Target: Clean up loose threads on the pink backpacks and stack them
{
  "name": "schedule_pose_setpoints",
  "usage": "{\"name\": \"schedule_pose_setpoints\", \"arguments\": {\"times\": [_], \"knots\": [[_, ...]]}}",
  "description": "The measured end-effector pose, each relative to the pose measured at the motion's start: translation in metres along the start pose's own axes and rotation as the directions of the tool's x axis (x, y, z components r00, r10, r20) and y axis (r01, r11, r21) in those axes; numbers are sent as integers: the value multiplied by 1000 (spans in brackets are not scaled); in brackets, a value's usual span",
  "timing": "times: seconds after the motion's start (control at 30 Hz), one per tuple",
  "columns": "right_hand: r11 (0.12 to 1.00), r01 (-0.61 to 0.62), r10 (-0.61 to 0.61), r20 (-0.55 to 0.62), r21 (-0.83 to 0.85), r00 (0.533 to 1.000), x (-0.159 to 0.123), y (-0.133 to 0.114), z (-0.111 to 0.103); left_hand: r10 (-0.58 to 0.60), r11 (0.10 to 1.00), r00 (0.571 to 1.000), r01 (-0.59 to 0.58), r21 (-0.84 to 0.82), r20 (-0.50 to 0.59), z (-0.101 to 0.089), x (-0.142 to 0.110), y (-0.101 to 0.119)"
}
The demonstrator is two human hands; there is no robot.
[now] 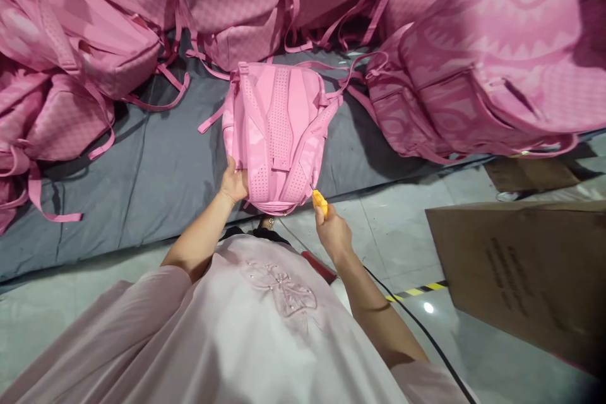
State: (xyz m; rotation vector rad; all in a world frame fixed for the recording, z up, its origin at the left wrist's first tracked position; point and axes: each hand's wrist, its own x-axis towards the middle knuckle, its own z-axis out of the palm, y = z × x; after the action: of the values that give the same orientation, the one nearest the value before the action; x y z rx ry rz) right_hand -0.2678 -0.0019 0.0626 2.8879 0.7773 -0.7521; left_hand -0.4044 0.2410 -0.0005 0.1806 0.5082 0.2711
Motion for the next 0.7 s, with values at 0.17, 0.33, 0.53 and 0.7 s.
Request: {"name": "schedule_pose_setpoints", "arguments": {"times": [0.17,0.33,0.53,0.7], "knots": [[998,-66,66,-1,18,998,-58,24,9,-5,999,1000,6,31,-21,7,1,0],[998,-46,37,201,42,979,-96,17,33,-25,997,999,27,69,-36,15,3,-4],[998,-39,53,252,-59,966,-69,-2,55,-77,943,969,147,297,-233,24,-6,6],[999,-37,36,199,-2,979,-64,0,65,394,390,878,106,915,-270,30,-54,-19]]}}
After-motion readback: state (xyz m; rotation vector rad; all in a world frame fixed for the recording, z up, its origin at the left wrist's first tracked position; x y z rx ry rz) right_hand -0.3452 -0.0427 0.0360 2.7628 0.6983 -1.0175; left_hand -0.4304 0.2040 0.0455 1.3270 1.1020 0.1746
